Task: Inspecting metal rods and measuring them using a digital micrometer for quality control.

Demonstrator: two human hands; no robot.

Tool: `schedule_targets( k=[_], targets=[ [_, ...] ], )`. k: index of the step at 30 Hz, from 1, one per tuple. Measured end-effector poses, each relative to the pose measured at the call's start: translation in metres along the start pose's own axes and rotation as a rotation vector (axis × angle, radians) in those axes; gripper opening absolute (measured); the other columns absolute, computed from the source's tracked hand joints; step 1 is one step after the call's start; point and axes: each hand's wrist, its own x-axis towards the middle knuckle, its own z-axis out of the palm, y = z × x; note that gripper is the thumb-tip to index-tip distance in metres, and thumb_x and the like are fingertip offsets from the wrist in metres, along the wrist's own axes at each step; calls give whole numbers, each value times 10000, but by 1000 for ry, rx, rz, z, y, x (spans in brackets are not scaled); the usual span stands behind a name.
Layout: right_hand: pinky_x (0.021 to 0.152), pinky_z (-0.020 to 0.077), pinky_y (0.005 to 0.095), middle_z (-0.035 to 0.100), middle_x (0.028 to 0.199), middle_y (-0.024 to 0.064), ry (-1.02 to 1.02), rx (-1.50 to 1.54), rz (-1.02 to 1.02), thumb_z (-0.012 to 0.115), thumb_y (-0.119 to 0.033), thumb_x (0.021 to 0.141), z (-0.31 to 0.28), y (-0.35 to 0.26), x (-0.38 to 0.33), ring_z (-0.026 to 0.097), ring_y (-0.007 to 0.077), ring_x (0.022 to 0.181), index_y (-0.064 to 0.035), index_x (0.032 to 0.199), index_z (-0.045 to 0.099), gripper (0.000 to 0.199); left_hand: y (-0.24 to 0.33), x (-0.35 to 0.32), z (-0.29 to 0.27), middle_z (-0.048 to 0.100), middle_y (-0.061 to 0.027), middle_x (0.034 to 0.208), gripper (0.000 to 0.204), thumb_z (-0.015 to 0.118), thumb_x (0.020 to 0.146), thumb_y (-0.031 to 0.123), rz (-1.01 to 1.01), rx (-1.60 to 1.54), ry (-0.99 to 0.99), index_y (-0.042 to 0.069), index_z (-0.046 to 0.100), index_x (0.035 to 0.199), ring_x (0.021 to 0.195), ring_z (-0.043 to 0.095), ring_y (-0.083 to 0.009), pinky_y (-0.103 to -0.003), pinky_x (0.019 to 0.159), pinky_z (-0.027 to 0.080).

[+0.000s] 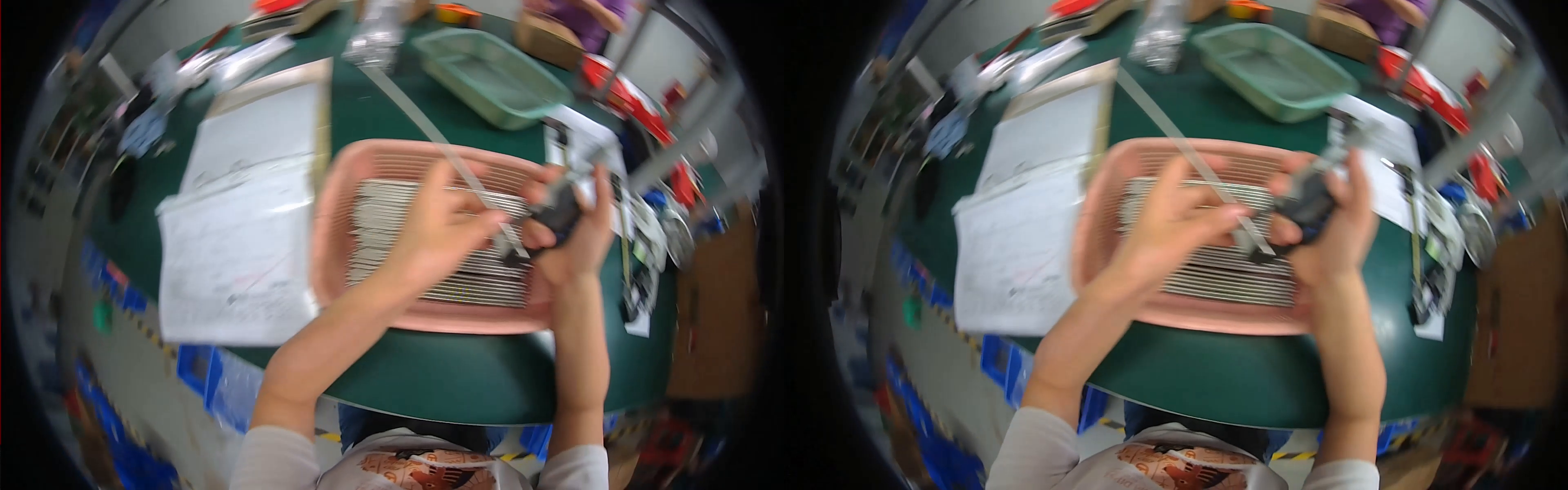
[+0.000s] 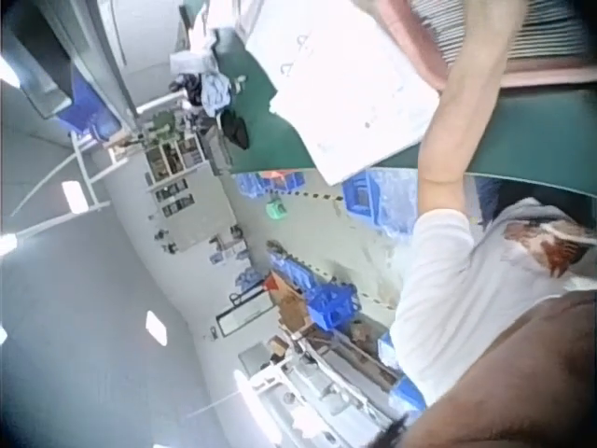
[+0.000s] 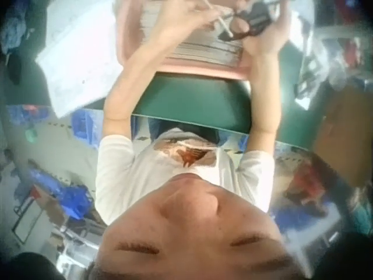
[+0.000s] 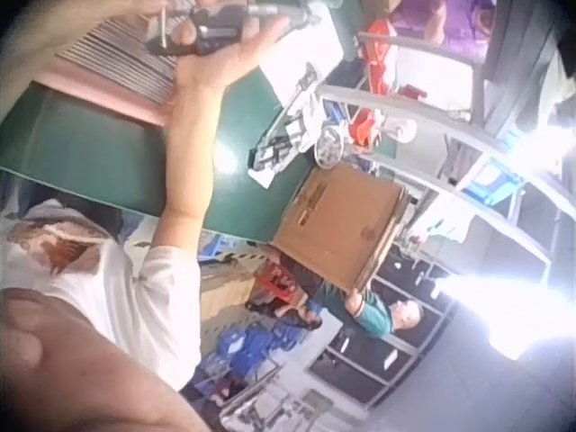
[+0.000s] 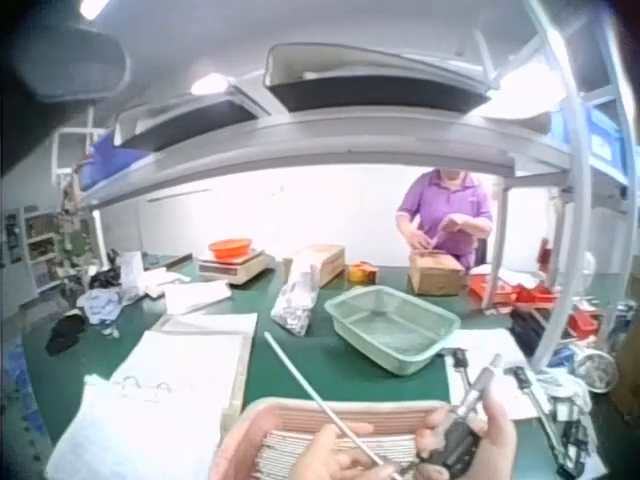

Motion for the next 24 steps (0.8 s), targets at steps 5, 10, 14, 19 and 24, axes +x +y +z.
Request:
schedule_targets(
  k=[5,10,14,19,24],
  targets=[
    [345,380,231,567,645,126,-33,27,-1,354,-544,824,1,4,2,459,152,374,12,839,538,586,3,-2,4,566,-107,831,437,594,767,5,-16,-47,48,15,332,1117,753,595,-152,-245,624,504],
    [364,392,227,563,661,122,-55,4,-16,348,-552,822,-3,0,-3,470,141,396,3,843,522,581,2,-2,10,560,-126,835,420,570,768,-33,24,-23,46,-19,326,1109,776,598,-160,-256,658,523],
    [376,392,225,560,674,122,-68,3,-5,292,-536,853,-3,3,-4,466,143,401,5,865,517,587,2,-4,5,558,-130,839,430,567,769,-37,48,21,45,-22,320,1121,788,600,-168,-257,666,522],
    [380,398,235,565,672,137,-62,24,11,245,-503,871,1,1,-3,455,156,380,25,876,526,598,7,-4,5,551,-140,857,447,568,766,-38,66,-4,46,-24,312,1132,788,600,-173,-254,665,521],
    [367,392,233,566,664,133,-52,22,21,289,-515,842,0,1,-2,456,150,381,18,865,529,585,5,-2,3,540,-139,878,454,563,765,-43,104,35,60,-23,306,1138,781,603,-176,-253,652,524]
  ],
)
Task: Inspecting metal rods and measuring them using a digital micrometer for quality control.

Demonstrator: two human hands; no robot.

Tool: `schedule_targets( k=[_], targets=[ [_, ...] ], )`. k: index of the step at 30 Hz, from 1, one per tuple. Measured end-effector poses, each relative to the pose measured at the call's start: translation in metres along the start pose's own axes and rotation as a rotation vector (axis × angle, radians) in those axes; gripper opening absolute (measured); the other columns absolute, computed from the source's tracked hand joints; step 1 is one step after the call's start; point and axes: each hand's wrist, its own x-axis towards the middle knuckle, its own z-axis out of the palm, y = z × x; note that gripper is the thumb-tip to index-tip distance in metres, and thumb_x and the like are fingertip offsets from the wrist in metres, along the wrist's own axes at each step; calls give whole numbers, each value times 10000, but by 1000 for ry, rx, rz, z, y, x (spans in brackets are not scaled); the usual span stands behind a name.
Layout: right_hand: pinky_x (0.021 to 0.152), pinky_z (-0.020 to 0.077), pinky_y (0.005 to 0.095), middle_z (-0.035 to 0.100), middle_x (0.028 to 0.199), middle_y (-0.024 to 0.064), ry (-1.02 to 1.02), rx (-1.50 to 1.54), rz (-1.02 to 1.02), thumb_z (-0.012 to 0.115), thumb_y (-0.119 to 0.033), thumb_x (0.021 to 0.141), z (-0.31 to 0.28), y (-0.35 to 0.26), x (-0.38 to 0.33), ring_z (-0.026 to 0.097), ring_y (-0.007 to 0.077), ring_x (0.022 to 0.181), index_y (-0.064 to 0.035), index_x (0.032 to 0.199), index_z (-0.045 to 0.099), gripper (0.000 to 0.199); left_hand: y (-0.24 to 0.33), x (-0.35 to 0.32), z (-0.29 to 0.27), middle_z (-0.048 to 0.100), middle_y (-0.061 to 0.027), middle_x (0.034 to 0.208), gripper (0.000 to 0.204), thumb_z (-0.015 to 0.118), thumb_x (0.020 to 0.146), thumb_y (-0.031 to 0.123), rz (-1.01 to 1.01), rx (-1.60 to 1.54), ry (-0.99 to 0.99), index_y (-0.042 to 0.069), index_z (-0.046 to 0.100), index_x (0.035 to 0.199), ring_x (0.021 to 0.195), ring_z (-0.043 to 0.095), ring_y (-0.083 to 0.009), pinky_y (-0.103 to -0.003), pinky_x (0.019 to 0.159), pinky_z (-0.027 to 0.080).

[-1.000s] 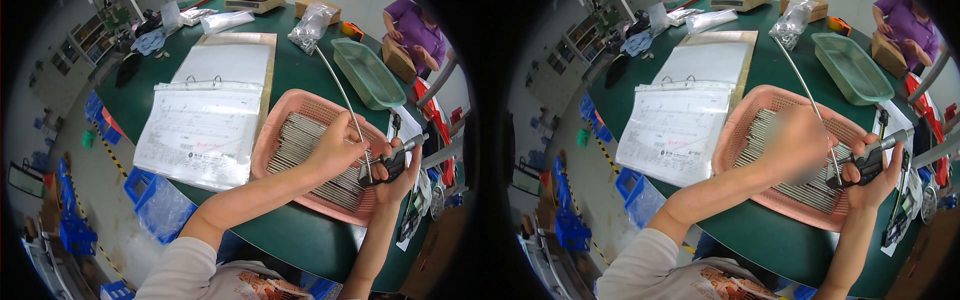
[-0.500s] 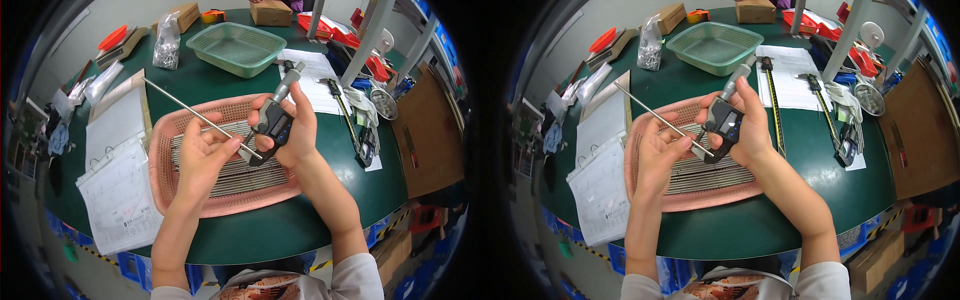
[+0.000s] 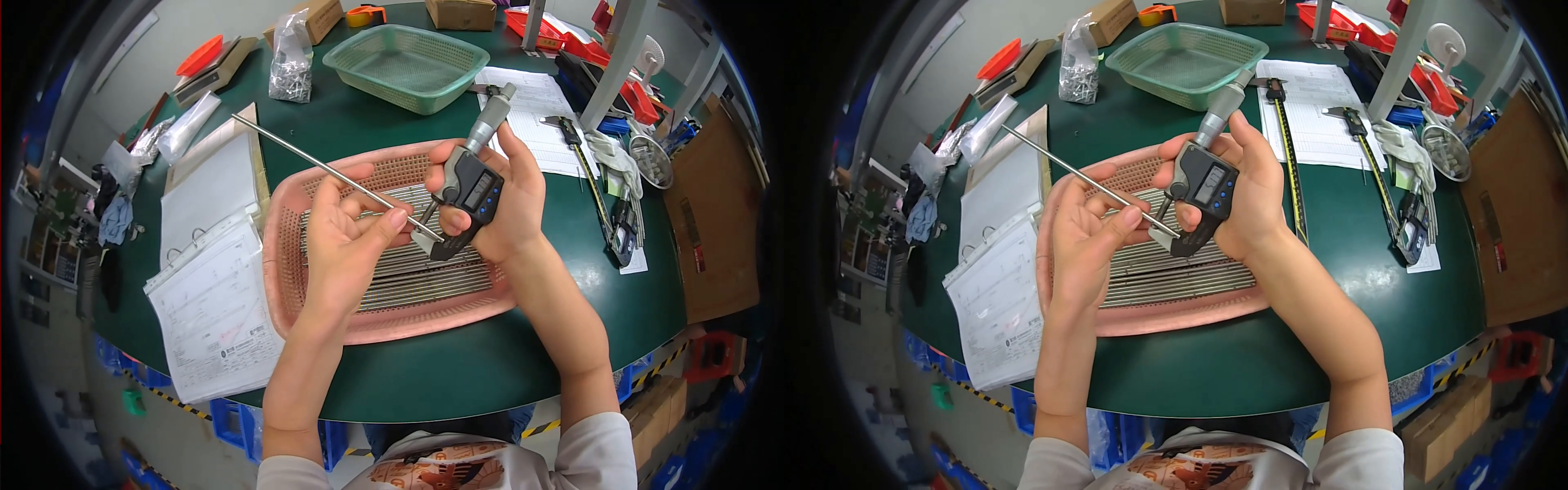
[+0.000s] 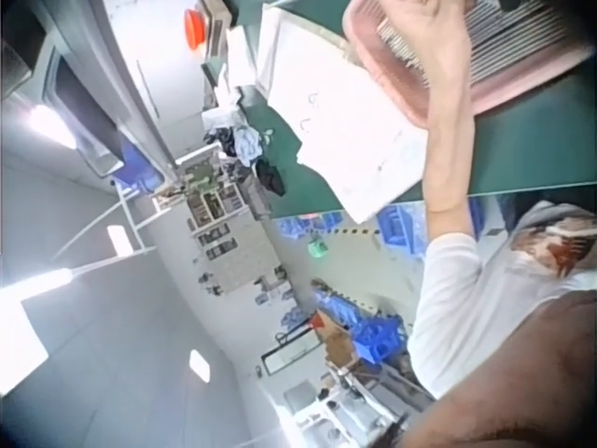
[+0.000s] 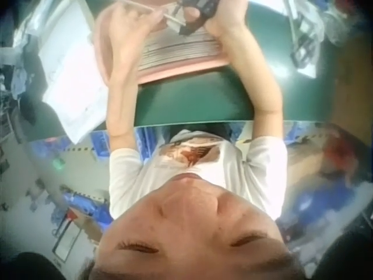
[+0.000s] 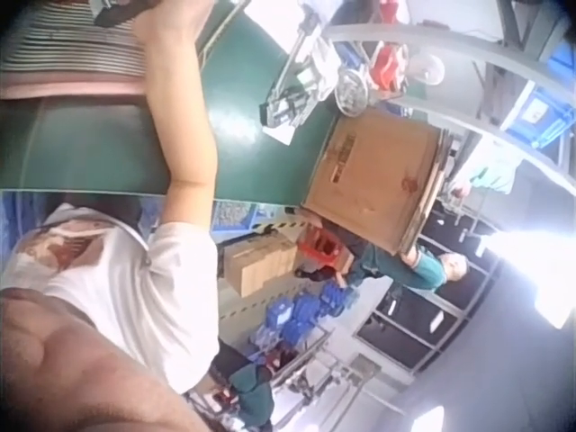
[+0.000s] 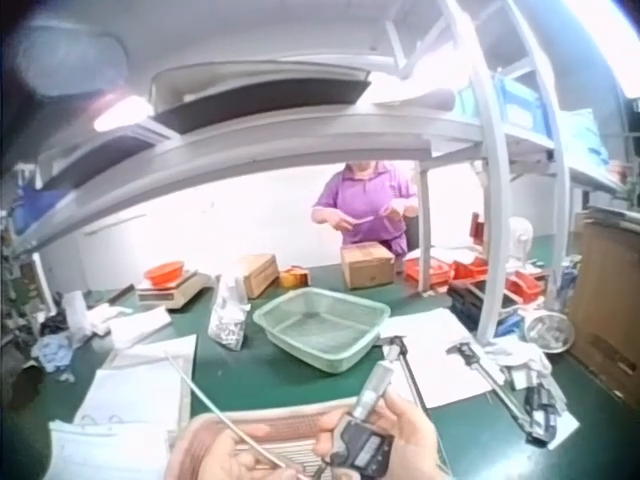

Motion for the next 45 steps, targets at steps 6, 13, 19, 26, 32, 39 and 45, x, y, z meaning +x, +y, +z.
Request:
schedule_targets(
  k=[6,13,19,26,32,39,45],
  targets=[
    [340,373,220,569,658,117,35,-53,-29,333,-541,827,2,0,-1,451,136,374,-1,837,532,575,1,0,2,537,-138,880,457,556,764,-49,11,14,17,-22,299,1142,756,605,-173,-252,632,528],
    [359,383,217,564,649,107,-13,12,-17,385,-555,811,-1,1,-1,460,128,390,-11,822,525,562,5,-2,-2,559,-136,898,370,553,766,-26,-110,-122,-11,-30,372,1089,782,595,-173,-262,669,527],
    [366,385,220,561,650,102,-3,-14,-25,373,-556,816,1,0,-2,464,128,406,-13,819,529,566,2,-1,1,560,-133,906,337,563,760,-23,-72,-92,8,-22,396,1054,775,595,-169,-264,672,532],
    [382,387,228,564,668,118,-43,19,-14,298,-532,850,0,-1,-3,464,139,419,14,877,525,591,1,-2,2,547,-125,885,325,560,769,-17,24,-16,17,-17,382,1041,762,597,-167,-246,611,539],
    [371,379,231,568,670,132,-37,46,11,288,-523,844,-2,0,1,455,151,396,30,893,529,605,2,-2,1,544,-131,881,326,552,778,-13,50,4,37,-14,363,1044,728,601,-171,-233,596,536],
    [356,383,221,563,650,113,-2,-6,-4,389,-556,799,0,-2,-1,458,129,394,0,838,528,574,3,-2,3,538,-135,892,333,541,782,-20,47,13,12,-11,352,1056,733,602,-176,-241,612,536],
    [336,354,217,576,654,103,42,-33,-19,350,-552,820,3,-1,-2,428,123,348,-30,812,538,556,1,-2,5,510,-128,913,429,559,743,-73,69,14,12,-9,322,1094,732,587,-152,-238,630,529]
  ],
)
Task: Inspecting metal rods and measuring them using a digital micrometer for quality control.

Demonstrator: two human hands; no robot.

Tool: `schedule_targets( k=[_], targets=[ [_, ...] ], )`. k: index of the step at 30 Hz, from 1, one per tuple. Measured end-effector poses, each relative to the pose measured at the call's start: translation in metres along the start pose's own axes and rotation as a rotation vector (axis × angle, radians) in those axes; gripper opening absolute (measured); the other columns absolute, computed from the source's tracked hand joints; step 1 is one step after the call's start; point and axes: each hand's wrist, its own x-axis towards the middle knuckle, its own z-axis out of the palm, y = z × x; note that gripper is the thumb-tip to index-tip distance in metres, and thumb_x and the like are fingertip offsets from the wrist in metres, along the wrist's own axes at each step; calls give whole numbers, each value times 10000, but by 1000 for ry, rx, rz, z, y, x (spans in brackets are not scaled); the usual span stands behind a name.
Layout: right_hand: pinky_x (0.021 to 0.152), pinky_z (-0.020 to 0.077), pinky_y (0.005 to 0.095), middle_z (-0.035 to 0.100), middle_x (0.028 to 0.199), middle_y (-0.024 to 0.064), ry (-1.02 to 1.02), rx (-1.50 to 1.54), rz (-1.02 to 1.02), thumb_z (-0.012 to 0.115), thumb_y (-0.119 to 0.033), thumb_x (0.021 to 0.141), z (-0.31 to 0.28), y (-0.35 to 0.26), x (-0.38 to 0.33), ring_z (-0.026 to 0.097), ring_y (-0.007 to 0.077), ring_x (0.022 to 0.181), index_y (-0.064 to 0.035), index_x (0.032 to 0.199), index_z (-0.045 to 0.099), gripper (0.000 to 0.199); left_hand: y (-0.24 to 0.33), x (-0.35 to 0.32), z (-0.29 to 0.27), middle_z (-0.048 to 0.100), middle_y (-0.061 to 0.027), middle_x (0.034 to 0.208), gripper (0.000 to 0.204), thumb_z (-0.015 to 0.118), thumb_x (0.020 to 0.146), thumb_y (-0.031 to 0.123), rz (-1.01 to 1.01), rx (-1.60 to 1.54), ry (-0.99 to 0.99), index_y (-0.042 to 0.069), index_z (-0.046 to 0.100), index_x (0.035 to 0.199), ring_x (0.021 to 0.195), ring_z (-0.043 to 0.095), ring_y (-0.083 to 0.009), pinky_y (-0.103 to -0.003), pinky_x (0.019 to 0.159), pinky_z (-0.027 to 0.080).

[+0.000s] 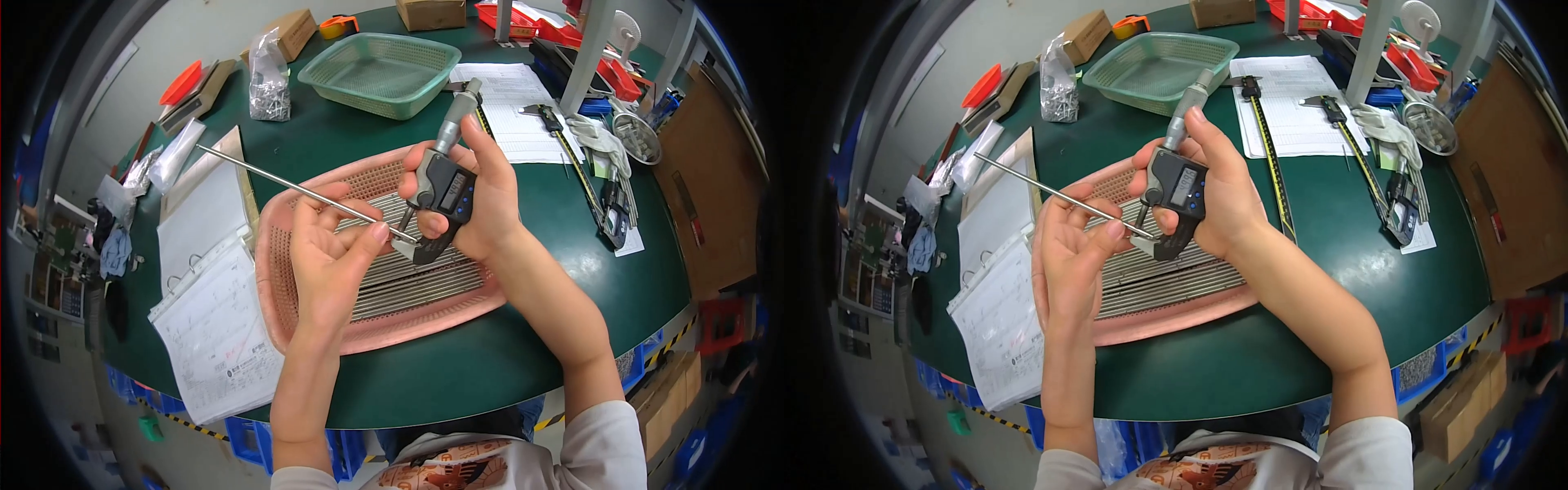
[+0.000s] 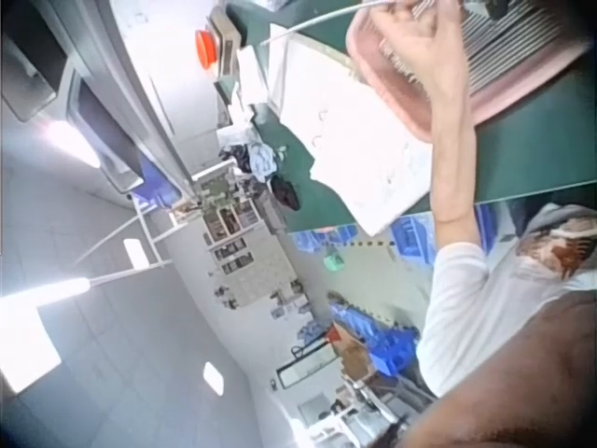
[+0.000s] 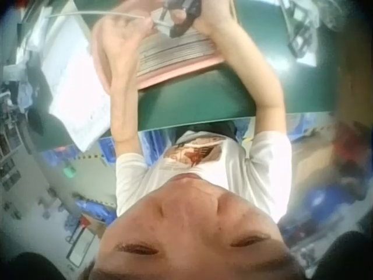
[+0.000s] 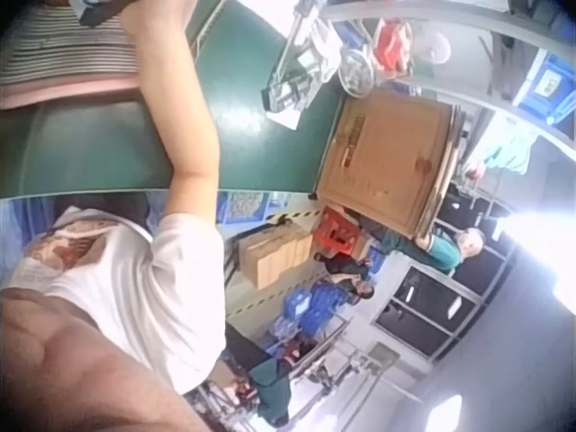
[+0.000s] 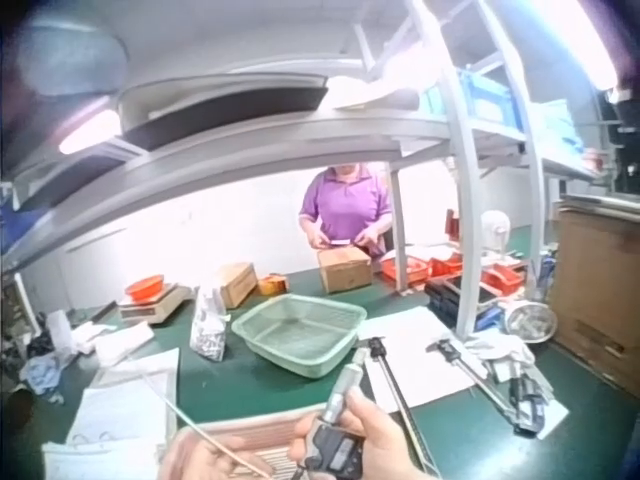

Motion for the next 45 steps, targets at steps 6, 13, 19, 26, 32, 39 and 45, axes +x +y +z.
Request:
schedule_targets(
  k=[6,13,19,26,32,39,45],
  targets=[
    [339,354,215,573,655,99,-35,-36,-1,340,-571,820,0,1,-1,430,120,356,-23,823,536,582,-3,0,-1,500,-124,907,466,567,725,-98,29,-7,2,-10,313,1106,708,575,-134,-228,632,518],
    [340,368,203,575,668,99,-47,-22,-20,331,-565,831,-1,3,1,439,116,370,-12,839,537,590,0,-1,0,497,-122,895,467,564,726,-99,15,-16,15,-15,309,1108,698,573,-132,-226,621,516],
    [334,364,206,573,664,99,-22,4,-10,334,-557,830,-1,2,1,435,118,367,-7,837,539,587,0,0,-2,512,-129,908,431,560,750,-57,17,-42,-8,-19,319,1105,736,586,-153,-248,648,525],
    [372,377,229,564,657,104,-47,13,0,358,-572,806,-2,-1,-2,449,129,400,3,847,526,600,2,1,-5,541,-127,907,321,575,757,-23,-49,-75,-4,-35,410,1032,773,602,-174,-259,651,536],
    [366,377,228,563,657,115,-81,35,-9,324,-552,834,-5,1,1,443,129,392,7,853,525,595,-1,1,-3,539,-130,901,313,566,748,-59,34,-18,-10,-31,407,1016,732,611,-172,-246,633,542],
    [363,378,231,568,669,137,-91,79,18,252,-516,858,-5,-1,2,448,146,393,27,882,529,610,0,1,-3,526,-130,904,319,557,756,-59,53,-40,-9,-23,386,1023,737,610,-174,-242,625,539],
    [360,377,227,565,657,130,-86,57,12,292,-523,839,-4,-1,1,453,144,390,27,866,533,601,0,1,-4,519,-129,901,321,550,758,-63,61,-11,7,-22,382,1028,746,610,-178,-232,619,532]
  ],
)
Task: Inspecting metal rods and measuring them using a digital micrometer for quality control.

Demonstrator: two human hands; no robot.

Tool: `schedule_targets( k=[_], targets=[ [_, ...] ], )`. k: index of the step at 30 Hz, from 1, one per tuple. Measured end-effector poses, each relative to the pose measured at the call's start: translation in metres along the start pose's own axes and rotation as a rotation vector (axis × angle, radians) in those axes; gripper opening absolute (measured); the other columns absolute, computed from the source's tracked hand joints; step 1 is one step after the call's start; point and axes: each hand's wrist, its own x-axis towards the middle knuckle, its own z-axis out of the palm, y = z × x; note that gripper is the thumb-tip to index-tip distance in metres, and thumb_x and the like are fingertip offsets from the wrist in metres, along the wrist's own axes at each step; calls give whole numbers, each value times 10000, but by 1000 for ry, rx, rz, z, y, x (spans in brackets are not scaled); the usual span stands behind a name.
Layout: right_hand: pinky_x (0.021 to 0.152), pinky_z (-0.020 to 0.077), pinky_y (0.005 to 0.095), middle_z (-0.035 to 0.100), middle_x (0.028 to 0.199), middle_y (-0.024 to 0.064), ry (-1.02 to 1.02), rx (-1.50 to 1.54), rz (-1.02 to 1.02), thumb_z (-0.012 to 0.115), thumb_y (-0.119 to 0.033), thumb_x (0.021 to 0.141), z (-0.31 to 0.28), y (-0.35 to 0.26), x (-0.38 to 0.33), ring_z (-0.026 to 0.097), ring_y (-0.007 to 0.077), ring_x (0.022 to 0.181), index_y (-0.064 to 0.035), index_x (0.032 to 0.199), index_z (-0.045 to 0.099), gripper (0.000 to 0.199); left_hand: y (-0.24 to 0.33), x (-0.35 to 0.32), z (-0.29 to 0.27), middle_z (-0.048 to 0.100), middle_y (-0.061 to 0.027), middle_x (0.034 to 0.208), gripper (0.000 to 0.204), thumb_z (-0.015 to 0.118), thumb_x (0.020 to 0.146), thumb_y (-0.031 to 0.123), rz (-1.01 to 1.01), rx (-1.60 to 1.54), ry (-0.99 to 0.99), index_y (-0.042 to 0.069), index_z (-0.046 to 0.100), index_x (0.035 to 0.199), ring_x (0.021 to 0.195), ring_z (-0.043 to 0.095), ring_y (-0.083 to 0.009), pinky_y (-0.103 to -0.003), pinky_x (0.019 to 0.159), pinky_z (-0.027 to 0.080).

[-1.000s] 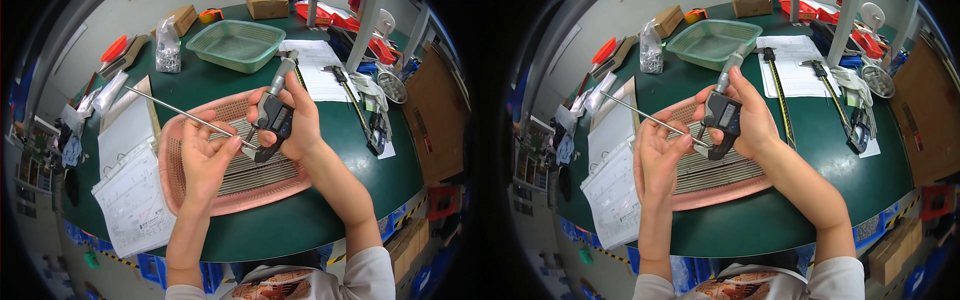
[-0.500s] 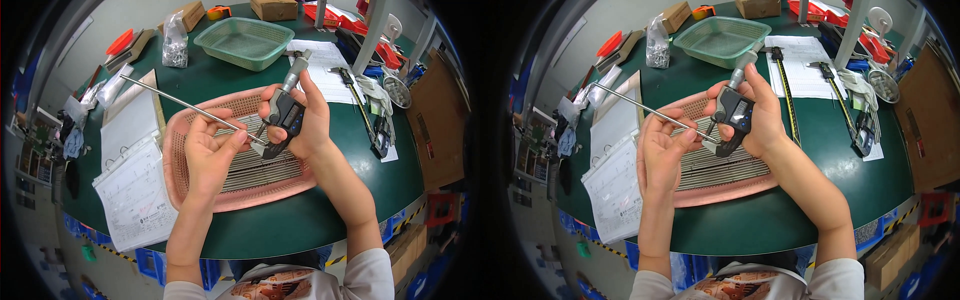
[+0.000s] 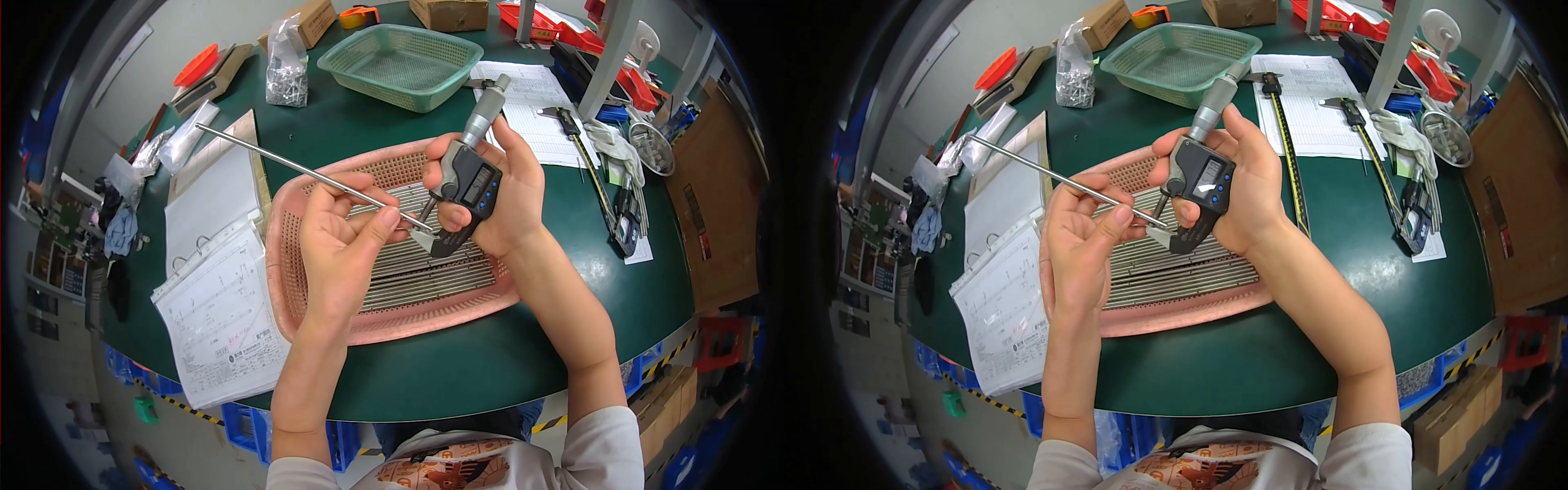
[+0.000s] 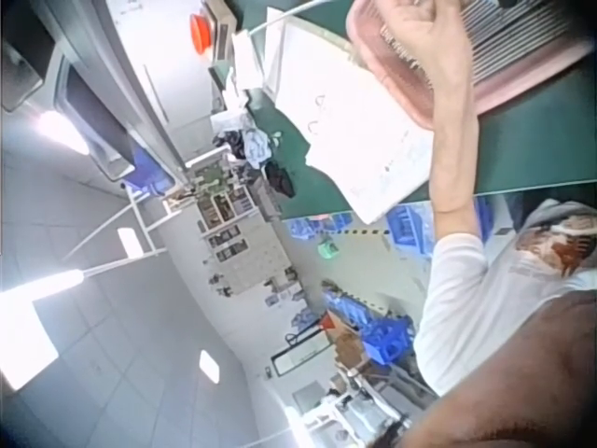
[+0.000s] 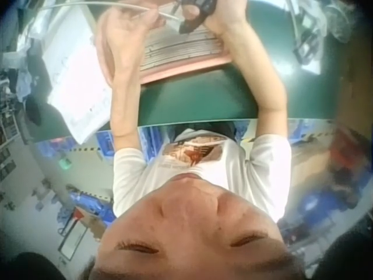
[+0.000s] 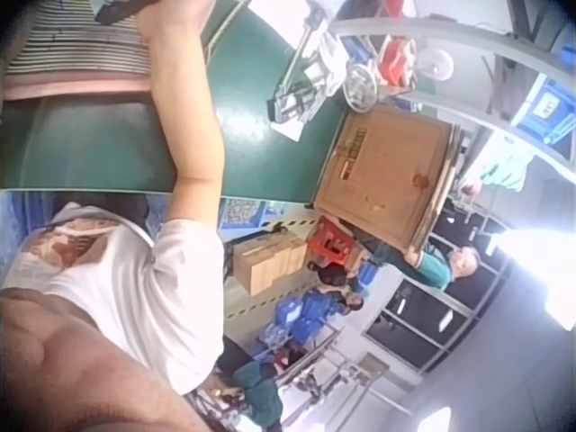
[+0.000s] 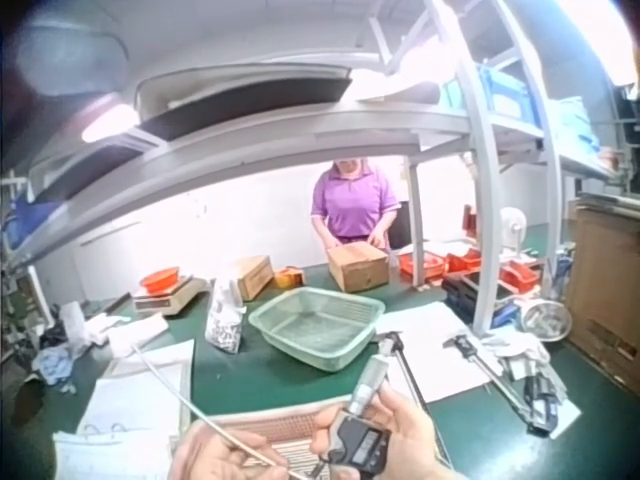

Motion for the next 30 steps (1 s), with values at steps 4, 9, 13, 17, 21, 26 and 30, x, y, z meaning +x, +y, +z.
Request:
schedule_targets(
  k=[4,9,13,17,21,26,30],
  targets=[
    [356,379,222,564,649,120,25,-34,-11,341,-544,820,1,0,0,456,131,392,14,845,533,590,0,0,0,516,-131,908,325,548,756,-66,-7,-11,-14,-22,379,1031,746,609,-177,-235,623,533],
    [352,382,208,565,645,106,15,-68,-17,395,-560,798,0,-1,-1,465,115,399,-10,811,529,567,2,-1,3,514,-132,912,329,542,756,-70,-20,1,-21,-23,377,1037,760,607,-181,-242,635,532],
    [351,381,202,561,640,103,28,-67,-6,394,-562,798,0,1,1,467,114,400,-12,812,529,567,2,-1,2,509,-130,914,347,542,754,-73,-30,15,-6,-23,371,1051,761,605,-180,-244,643,530],
    [334,344,216,575,652,98,61,-67,-4,358,-564,813,2,0,-1,422,127,348,-31,820,542,564,3,-2,5,505,-129,918,358,550,751,-68,-38,12,-3,-20,369,1056,760,604,-179,-246,646,530],
    [337,348,216,575,657,99,49,-80,-6,340,-558,824,2,1,-1,424,124,357,-22,827,540,573,3,-1,2,503,-129,917,358,550,752,-65,-37,13,-10,-17,370,1058,760,603,-180,-245,643,530],
    [390,382,229,563,668,114,2,-37,23,303,-532,845,1,1,0,456,137,414,21,873,525,597,4,-1,-1,501,-127,916,354,545,753,-66,-31,-5,-10,-13,369,1055,760,602,-177,-237,630,530],
    [383,379,230,570,681,120,-16,-19,23,279,-513,844,-2,0,1,451,139,410,29,896,528,599,2,0,0,501,-126,917,351,544,753,-67,-26,1,15,-11,369,1053,756,601,-173,-231,621,528]
  ],
)
